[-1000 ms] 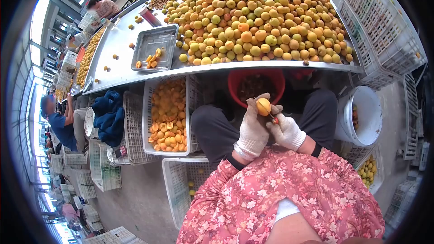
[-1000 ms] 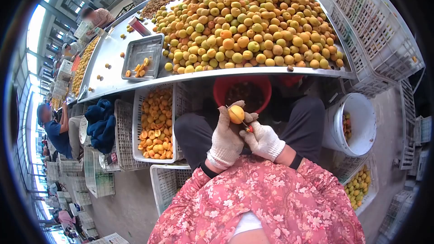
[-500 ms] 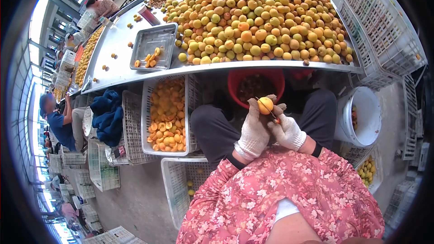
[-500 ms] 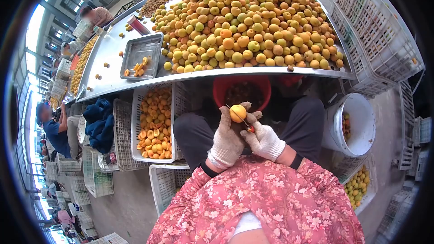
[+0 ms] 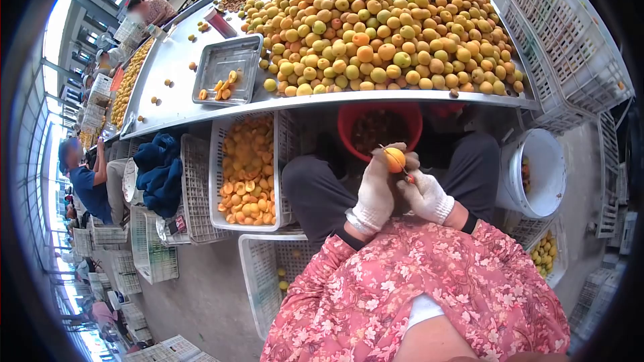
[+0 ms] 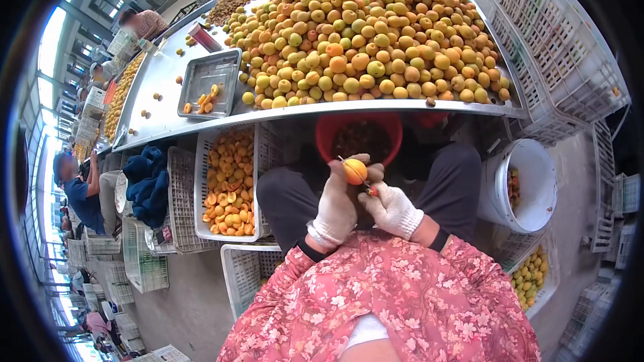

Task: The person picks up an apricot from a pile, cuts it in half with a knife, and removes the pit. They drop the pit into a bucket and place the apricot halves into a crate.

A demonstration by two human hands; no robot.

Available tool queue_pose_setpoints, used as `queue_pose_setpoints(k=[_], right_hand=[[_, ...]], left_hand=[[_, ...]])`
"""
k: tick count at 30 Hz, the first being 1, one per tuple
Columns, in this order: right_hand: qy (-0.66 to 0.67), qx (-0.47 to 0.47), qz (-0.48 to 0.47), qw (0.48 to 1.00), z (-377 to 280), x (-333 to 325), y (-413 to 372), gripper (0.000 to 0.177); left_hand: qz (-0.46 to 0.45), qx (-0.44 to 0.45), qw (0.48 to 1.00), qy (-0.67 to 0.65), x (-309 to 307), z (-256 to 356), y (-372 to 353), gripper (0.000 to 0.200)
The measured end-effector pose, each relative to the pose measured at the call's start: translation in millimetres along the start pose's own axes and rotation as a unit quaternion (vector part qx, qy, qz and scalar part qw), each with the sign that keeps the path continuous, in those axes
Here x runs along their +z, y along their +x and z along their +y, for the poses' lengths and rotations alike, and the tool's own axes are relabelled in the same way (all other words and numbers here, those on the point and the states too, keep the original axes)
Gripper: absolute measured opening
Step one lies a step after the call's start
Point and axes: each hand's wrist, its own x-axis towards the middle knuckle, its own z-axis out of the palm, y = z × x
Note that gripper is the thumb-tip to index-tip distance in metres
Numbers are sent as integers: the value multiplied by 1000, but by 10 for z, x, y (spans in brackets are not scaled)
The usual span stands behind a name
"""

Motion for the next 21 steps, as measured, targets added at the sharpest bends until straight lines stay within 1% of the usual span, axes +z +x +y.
queue_pose_setpoints(k=[1,2,3,5,6,7,8,9,11,12,14,15,17,18,20,21], right_hand=[[12,43,-35,998,28,-24,-9,33],[23,86,-70,994,39,-37,-8,35],[23,85,-70,994,35,-30,8,35],[17,25,-31,999,8,-13,32,32],[17,27,-31,999,8,-1,28,32],[10,0,-1,1000,18,21,25,29],[3,-26,28,999,33,38,15,27],[3,-27,28,999,72,38,3,27],[-17,21,-15,1000,149,16,-21,27],[-17,21,-14,1000,174,9,-36,27],[21,46,-46,998,161,4,-41,27],[22,44,-45,998,157,9,-38,27],[-34,0,-33,999,134,1,-31,27],[-35,0,-32,999,102,-23,-35,27],[-97,32,-47,994,-58,-76,9,28],[-97,30,-47,994,-62,-73,23,28]], left_hand=[[0,0,1000,0,-53,-22,25,58],[15,70,988,139,-93,-45,51,56],[29,137,952,273,-125,-74,70,54],[35,139,954,263,-49,-67,62,54],[45,78,984,156,-13,-48,50,56],[55,15,997,47,27,-29,33,58],[73,-7,997,-6,78,-70,24,64],[72,-7,997,-7,62,-75,23,64],[40,-26,999,-26,20,-71,32,68],[40,-27,999,-26,4,-81,29,68],[31,-27,999,23,27,-55,9,70],[30,-26,999,25,11,-49,5,70],[16,-44,999,-11,-41,-60,14,71],[15,-45,999,-11,-63,-69,18,71],[-20,-55,997,-51,-93,-52,23,69],[-21,-53,997,-50,-101,-37,16,69]])
